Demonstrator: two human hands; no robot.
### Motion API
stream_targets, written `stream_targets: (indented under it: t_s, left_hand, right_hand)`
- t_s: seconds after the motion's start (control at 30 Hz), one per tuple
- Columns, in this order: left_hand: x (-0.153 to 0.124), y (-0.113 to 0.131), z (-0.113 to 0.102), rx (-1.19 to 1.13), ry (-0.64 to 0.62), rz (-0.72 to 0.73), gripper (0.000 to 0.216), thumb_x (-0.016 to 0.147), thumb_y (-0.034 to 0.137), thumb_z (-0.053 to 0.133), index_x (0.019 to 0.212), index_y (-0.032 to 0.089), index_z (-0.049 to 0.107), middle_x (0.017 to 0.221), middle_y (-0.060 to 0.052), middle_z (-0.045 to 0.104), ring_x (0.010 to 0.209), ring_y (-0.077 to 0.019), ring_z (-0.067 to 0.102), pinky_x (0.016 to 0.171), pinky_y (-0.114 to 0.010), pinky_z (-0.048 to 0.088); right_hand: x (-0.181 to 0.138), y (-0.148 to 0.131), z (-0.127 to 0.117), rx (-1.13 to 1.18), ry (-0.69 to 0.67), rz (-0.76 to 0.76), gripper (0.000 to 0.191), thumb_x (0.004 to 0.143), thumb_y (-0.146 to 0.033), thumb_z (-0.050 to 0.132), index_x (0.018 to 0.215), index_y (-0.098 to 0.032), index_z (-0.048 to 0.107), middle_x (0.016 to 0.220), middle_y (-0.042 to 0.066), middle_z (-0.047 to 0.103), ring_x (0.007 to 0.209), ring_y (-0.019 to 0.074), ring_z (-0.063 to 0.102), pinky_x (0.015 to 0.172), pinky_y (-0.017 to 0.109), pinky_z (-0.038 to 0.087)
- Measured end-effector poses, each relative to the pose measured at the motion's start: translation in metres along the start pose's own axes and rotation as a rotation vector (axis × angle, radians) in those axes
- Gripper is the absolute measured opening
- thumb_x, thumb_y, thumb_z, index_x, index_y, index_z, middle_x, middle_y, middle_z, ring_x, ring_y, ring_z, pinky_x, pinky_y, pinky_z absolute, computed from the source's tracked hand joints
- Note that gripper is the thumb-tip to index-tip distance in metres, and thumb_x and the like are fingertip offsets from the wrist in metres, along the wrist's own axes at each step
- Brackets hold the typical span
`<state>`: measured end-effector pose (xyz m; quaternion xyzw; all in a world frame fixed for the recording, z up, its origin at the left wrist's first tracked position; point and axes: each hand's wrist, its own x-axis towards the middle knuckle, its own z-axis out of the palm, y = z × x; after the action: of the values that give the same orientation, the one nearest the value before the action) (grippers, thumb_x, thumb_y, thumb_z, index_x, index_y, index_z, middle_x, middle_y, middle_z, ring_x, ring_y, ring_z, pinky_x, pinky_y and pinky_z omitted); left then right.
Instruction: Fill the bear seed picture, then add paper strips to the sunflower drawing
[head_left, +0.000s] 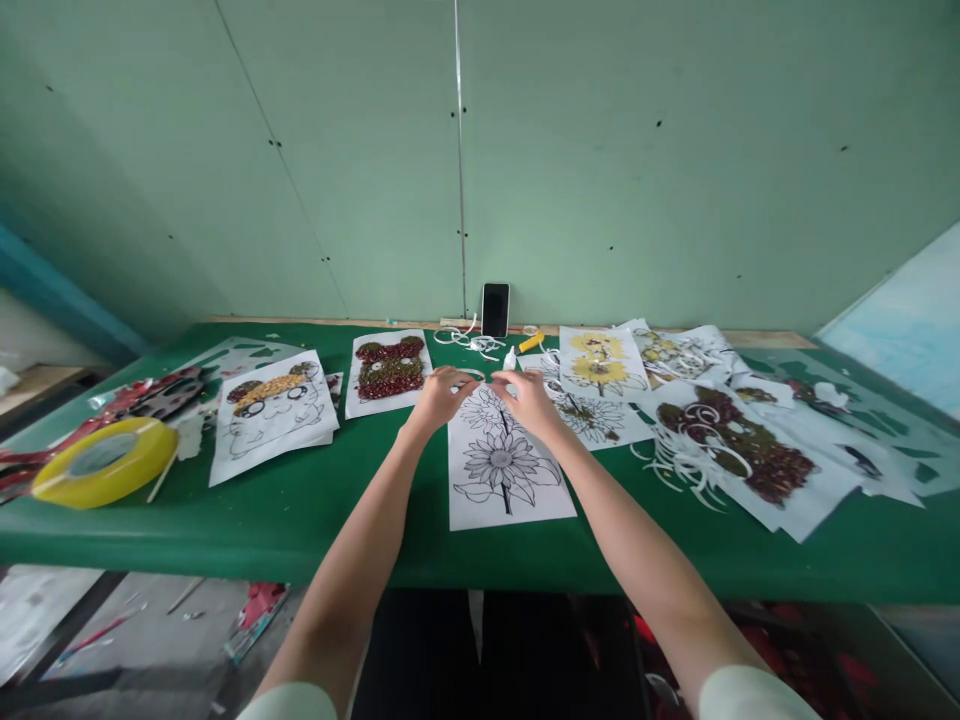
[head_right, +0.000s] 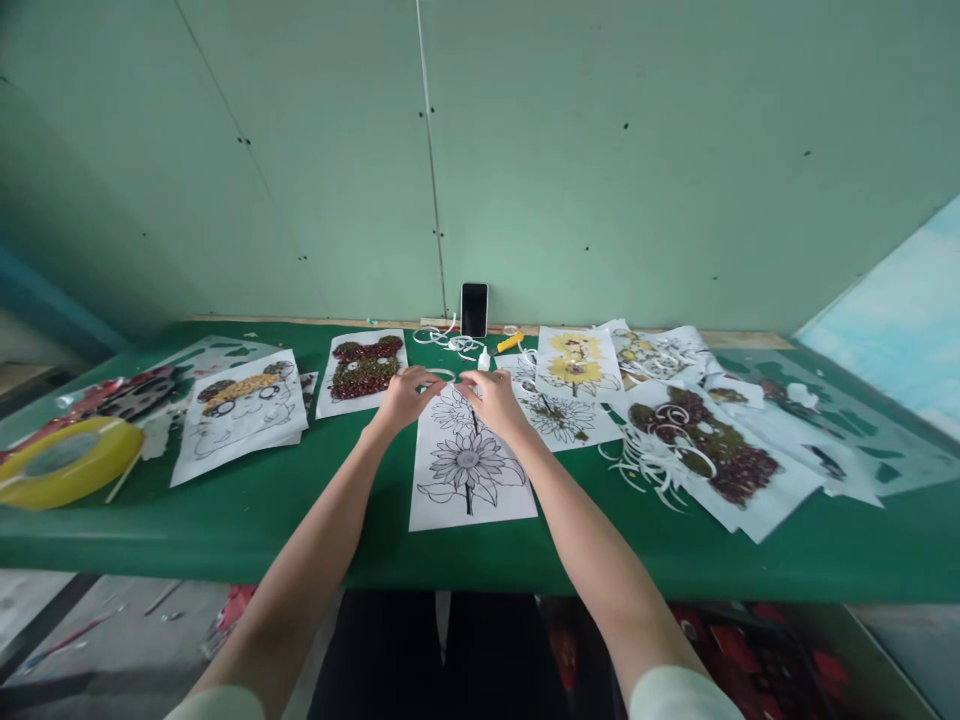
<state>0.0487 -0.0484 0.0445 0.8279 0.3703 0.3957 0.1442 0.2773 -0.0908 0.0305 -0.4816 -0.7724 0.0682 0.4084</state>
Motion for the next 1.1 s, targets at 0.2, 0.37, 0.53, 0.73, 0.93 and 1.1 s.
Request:
stream_targets:
  t_s: [0.2,0.37,0.53,0.73,0.93,1.1]
  left_hand:
    - [-0.003,0.005,0.009,-0.009,-0.002,0.047,0.016,0.101,0.024,0.064,0.091,0.022,0.077,0.09,-0.005,0.078,0.09,-0.0222,0.07,0.095,-0.04,0.056]
    - [-0.007,0.007,0.021,-0.008,0.046,0.001,0.012,0.097,0.024,0.068,0.088,0.021,0.074,0.084,-0.004,0.074,0.08,-0.0192,0.066,0.091,-0.037,0.053]
    - [-0.007,0.006,0.027,-0.027,0.088,-0.094,0.015,0.098,0.034,0.072,0.095,0.02,0.077,0.09,-0.005,0.076,0.079,-0.0182,0.065,0.085,-0.034,0.054]
    - [-0.006,0.004,0.032,0.004,0.11,-0.061,0.014,0.1,0.032,0.071,0.095,0.02,0.075,0.094,-0.005,0.079,0.079,-0.0183,0.065,0.093,-0.039,0.052]
    - [-0.006,0.0,0.035,-0.007,0.165,-0.004,0.018,0.102,0.036,0.069,0.091,0.023,0.074,0.085,-0.003,0.076,0.075,-0.019,0.063,0.09,-0.041,0.052]
    - [-0.006,0.0,0.037,-0.023,0.174,-0.022,0.016,0.101,0.035,0.07,0.09,0.023,0.074,0.085,-0.003,0.075,0.073,-0.0184,0.063,0.088,-0.04,0.051]
  right_hand:
    - [-0.001,0.0,0.008,0.054,0.003,0.025,0.033,0.111,-0.051,0.059,0.1,-0.026,0.077,0.095,0.006,0.079,0.082,0.0235,0.073,0.092,0.04,0.051]
    - [-0.004,-0.004,0.012,0.028,0.08,0.016,0.031,0.109,-0.048,0.061,0.096,-0.025,0.078,0.091,0.007,0.077,0.081,0.0247,0.072,0.099,0.045,0.05]
    - [-0.006,-0.008,0.019,0.017,0.207,0.049,0.033,0.11,-0.047,0.058,0.113,-0.025,0.082,0.092,0.009,0.075,0.073,0.025,0.068,0.094,0.047,0.054]
    - [-0.006,-0.008,0.022,0.038,0.208,0.052,0.039,0.11,-0.05,0.056,0.113,-0.024,0.085,0.092,0.012,0.074,0.072,0.0253,0.068,0.075,0.041,0.056]
    - [-0.005,-0.009,0.02,0.04,0.261,-0.013,0.036,0.109,-0.046,0.061,0.102,-0.022,0.086,0.078,0.007,0.068,0.063,0.0194,0.06,0.065,0.034,0.049]
    - [-0.008,-0.007,0.024,-0.047,0.321,-0.08,0.027,0.109,-0.036,0.064,0.099,-0.024,0.085,0.075,0.004,0.065,0.071,0.0203,0.064,0.082,0.037,0.05]
